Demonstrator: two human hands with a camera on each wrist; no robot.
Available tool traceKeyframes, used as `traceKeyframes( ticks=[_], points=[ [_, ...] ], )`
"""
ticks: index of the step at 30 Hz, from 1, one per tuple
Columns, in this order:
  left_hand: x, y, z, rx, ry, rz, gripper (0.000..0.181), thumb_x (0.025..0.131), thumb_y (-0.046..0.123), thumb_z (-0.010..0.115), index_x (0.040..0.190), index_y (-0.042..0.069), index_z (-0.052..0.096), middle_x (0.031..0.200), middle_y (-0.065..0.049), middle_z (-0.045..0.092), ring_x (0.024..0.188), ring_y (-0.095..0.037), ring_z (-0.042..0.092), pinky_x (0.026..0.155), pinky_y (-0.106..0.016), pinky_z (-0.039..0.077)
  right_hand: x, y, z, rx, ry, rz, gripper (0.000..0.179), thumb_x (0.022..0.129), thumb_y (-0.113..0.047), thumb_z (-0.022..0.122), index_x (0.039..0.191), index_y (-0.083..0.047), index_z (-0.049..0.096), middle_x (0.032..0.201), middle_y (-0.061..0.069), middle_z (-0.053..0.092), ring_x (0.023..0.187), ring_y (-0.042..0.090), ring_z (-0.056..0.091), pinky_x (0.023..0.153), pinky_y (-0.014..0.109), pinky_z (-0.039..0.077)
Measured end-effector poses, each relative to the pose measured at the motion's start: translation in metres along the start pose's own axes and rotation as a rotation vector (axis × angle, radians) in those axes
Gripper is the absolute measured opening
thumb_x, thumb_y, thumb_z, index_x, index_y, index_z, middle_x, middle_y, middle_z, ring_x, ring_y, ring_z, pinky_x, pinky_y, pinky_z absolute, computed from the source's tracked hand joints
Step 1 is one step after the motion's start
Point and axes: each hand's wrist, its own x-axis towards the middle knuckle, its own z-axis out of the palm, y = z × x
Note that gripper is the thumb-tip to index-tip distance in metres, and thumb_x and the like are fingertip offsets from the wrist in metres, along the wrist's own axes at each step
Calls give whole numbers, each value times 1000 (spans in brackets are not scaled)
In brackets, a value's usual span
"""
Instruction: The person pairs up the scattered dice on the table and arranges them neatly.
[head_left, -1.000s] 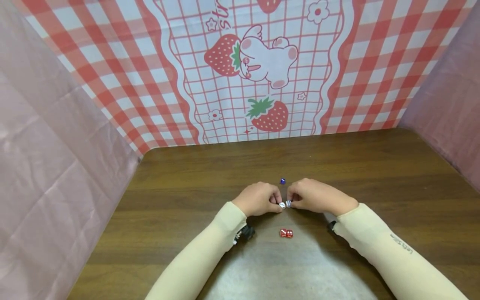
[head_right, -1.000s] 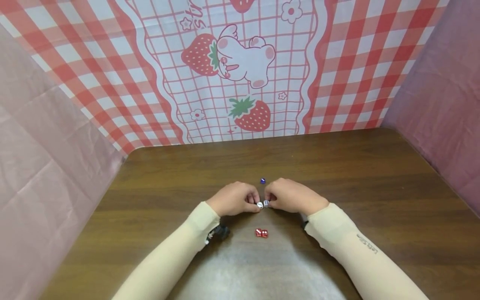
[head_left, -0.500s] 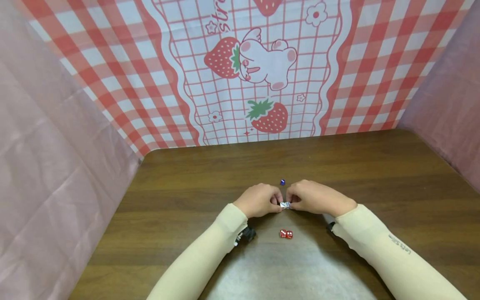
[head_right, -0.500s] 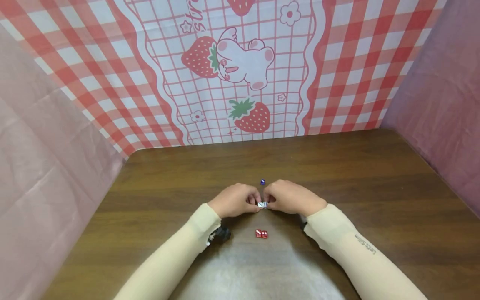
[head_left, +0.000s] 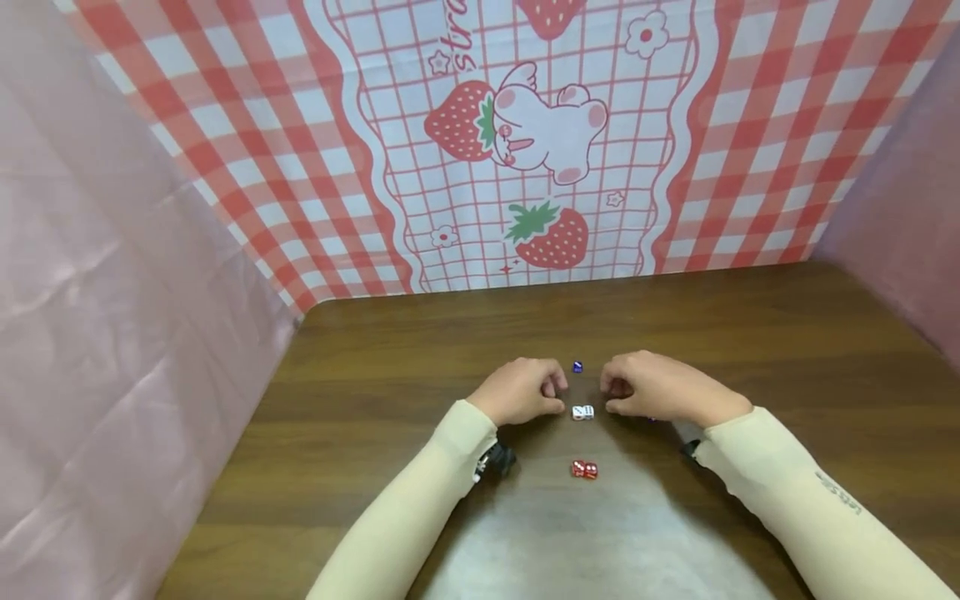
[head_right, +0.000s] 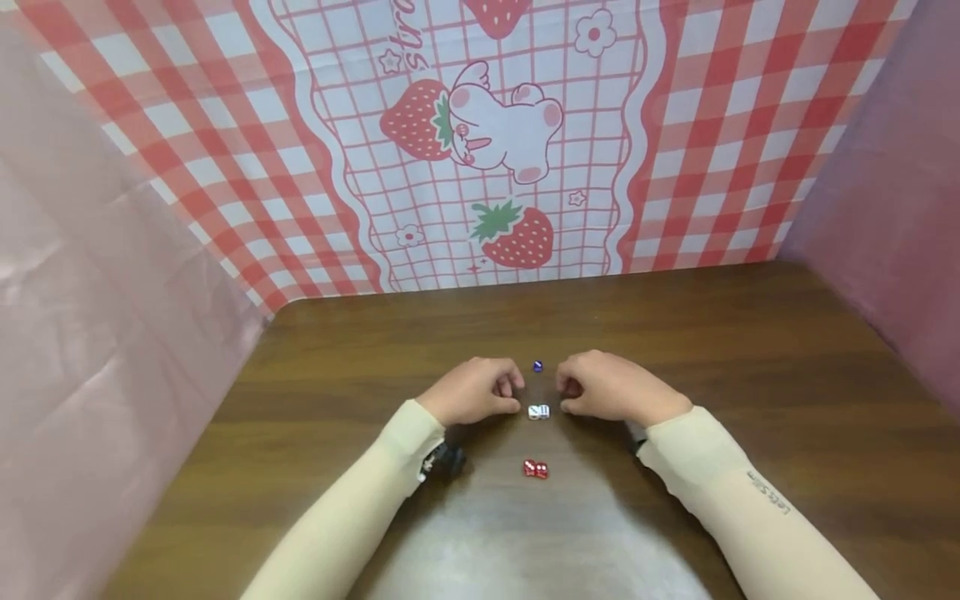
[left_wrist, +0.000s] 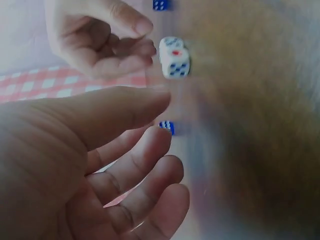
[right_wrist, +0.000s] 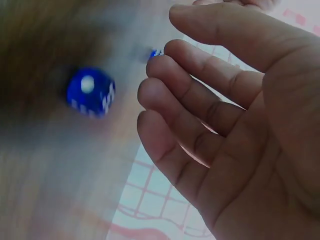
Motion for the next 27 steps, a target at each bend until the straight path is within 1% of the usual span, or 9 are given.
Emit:
traceKeyframes(
  ticks=[3,6,9,11,15,19,23,27],
  points=[
    [8,0,-4,-13,39,-17,36,93,30,79,123,16,66,94,8,66,85,-6,61,82,-26,50,-6,7,-7,-17,5,76,14,90,-22,81,100,-15,73,91,-6,66,81,9,60,72,37,54],
    [17,0,-7,-25,64,-31,43,95,31,77,132,15,62,99,6,65,89,-8,61,85,-27,50,-10,11,-14,-28,0,145,21,89,-28,82,100,-14,72,90,-5,66,79,11,59,71,39,53],
    [24,0,-9,-11,65,-40,41,97,31,75,133,15,62,102,5,65,92,-9,62,86,-28,50,-15,14,-19,-31,-25,198,27,87,-33,83,100,-13,70,86,-4,62,75,13,55,67,38,49],
    [27,-1,-9,1,57,-48,36,97,30,74,130,17,66,103,6,68,93,-8,63,86,-27,51,-17,16,-22,-23,-48,215,31,86,-34,83,100,-12,68,83,-4,59,72,14,53,65,36,45],
    [37,0,-6,30,50,-57,27,98,28,73,124,21,71,106,6,73,96,-7,66,86,-28,53,-24,20,-25,33,-127,227,35,84,-32,84,97,-9,61,79,0,54,69,15,48,63,34,39],
    [45,2,-2,54,44,-70,28,99,29,73,125,21,70,108,4,73,98,-9,66,87,-29,53,-28,23,-26,120,-208,238,36,84,-25,84,95,-8,54,79,2,51,68,16,46,62,33,38],
    [50,2,2,46,40,-100,33,98,30,73,128,19,68,108,3,72,99,-10,65,88,-29,52,-28,21,-23,169,-233,230,35,83,-18,83,93,-8,52,76,2,49,67,16,46,62,33,38],
    [52,1,7,14,47,-123,31,97,31,74,125,18,69,102,4,71,92,-9,64,84,-28,51,-28,19,-18,162,-226,203,31,84,-14,82,92,-9,53,76,1,50,67,15,46,62,32,39]
  ],
)
